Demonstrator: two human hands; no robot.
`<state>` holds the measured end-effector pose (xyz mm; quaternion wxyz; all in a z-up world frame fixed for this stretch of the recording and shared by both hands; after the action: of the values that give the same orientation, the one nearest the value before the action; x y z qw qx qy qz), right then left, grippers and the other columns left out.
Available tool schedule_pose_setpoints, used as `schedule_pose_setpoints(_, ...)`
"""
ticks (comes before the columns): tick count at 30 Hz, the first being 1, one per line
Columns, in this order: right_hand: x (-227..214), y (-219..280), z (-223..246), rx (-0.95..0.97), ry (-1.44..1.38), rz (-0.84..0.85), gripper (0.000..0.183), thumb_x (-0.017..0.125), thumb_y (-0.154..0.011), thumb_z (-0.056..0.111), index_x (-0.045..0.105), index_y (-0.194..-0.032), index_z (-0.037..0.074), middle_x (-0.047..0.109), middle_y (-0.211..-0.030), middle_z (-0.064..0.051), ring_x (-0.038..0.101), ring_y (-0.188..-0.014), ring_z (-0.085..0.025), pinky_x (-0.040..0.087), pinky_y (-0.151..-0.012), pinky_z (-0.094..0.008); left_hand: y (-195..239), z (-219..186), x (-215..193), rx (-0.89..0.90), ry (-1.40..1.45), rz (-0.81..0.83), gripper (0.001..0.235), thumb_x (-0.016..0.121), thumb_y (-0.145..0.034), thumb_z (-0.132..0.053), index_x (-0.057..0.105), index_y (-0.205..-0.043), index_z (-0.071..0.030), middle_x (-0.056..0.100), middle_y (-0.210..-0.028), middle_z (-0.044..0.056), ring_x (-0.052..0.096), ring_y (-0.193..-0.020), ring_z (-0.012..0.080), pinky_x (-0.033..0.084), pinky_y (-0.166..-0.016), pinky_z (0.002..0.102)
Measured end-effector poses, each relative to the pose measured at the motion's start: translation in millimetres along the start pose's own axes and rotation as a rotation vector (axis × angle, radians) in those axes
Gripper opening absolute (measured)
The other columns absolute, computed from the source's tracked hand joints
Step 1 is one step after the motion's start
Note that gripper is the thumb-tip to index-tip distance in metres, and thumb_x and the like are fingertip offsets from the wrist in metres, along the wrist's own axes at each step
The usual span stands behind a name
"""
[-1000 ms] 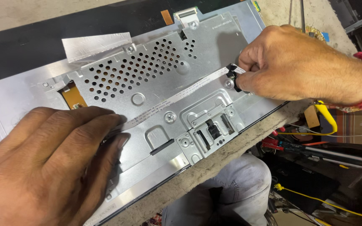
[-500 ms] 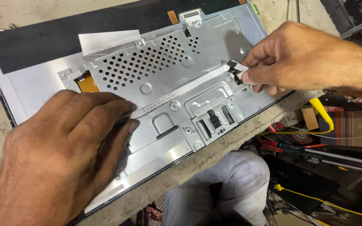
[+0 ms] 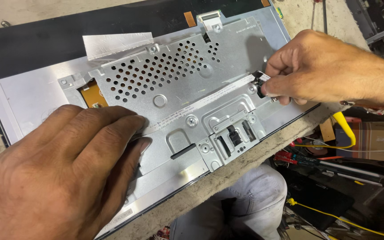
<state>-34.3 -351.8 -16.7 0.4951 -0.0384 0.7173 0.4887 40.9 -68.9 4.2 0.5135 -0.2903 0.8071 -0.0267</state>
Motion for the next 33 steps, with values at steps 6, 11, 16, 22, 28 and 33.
schedule_pose_setpoints(6, -2, -1, -13, 0.048, -0.06, -0.078, 0.018, 0.079, -0.091, 0.023, 0.079, -0.092, 0.006, 0.073, -0.067, -0.01, 0.061, -0.051, -0.015, 0.048, -0.049, -0.031, -4, 0, 4, 0.037, -0.017, 0.021, 0.024, 0.077, -0.09, -0.023, 0.073, -0.104, -0.004, 0.074, -0.099, 0.013, 0.072, -0.086, 0.0234, 0.057, -0.069, 0.037)
schedule_pose_setpoints(11, -1, 1, -13, 0.062, -0.057, -0.058, 0.016, 0.08, -0.092, 0.022, 0.08, -0.097, 0.006, 0.072, -0.072, -0.011, 0.064, -0.054, -0.017, 0.05, -0.051, -0.032, -5, 0, 2, 0.015, -0.003, 0.008, 0.021, 0.079, -0.088, -0.021, 0.075, -0.101, -0.004, 0.075, -0.097, 0.014, 0.074, -0.089, 0.0249, 0.058, -0.071, 0.037)
schedule_pose_setpoints(16, -7, -1, -11, 0.034, -0.119, -0.083, 0.021, 0.079, -0.091, 0.024, 0.079, -0.096, 0.004, 0.073, -0.074, -0.009, 0.068, -0.06, -0.016, 0.056, -0.058, -0.03, -5, 2, 6, 0.006, -0.015, 0.025, 0.022, 0.079, -0.088, -0.02, 0.075, -0.102, -0.003, 0.075, -0.097, 0.016, 0.074, -0.088, 0.0266, 0.059, -0.071, 0.037)
schedule_pose_setpoints(22, -3, -4, -11, 0.036, -0.041, -0.03, 0.021, 0.076, -0.09, 0.022, 0.079, -0.1, 0.004, 0.073, -0.077, -0.01, 0.073, -0.064, -0.015, 0.06, -0.06, -0.028, -6, 2, 7, 0.026, -0.02, 0.014, 0.023, 0.078, -0.088, -0.02, 0.075, -0.102, -0.002, 0.075, -0.096, 0.017, 0.074, -0.087, 0.0276, 0.06, -0.072, 0.038)
schedule_pose_setpoints(28, -3, -2, -10, 0.073, 0.004, -0.028, 0.022, 0.076, -0.093, 0.023, 0.081, -0.101, 0.004, 0.073, -0.077, -0.011, 0.073, -0.064, -0.019, 0.059, -0.059, -0.03, -5, 4, 8, 0.013, -0.024, 0.011, 0.023, 0.079, -0.089, -0.02, 0.075, -0.103, -0.003, 0.075, -0.095, 0.017, 0.074, -0.087, 0.0278, 0.059, -0.071, 0.038)
schedule_pose_setpoints(33, 1, -3, -12, 0.06, -0.05, 0.002, 0.02, 0.075, -0.093, 0.023, 0.08, -0.101, 0.005, 0.072, -0.076, -0.009, 0.069, -0.063, -0.014, 0.057, -0.059, -0.027, -7, 1, 5, 0.011, -0.021, 0.006, 0.022, 0.079, -0.089, -0.02, 0.075, -0.102, -0.003, 0.075, -0.096, 0.017, 0.074, -0.087, 0.0276, 0.059, -0.071, 0.039)
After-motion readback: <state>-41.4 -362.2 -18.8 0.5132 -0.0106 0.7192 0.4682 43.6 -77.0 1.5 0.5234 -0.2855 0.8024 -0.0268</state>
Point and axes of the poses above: each hand's wrist, its own y-axis away from the middle knuckle, its own x-axis out of the palm, z = x × y, the point moved 9 cm from there along -y, towards the middle knuckle
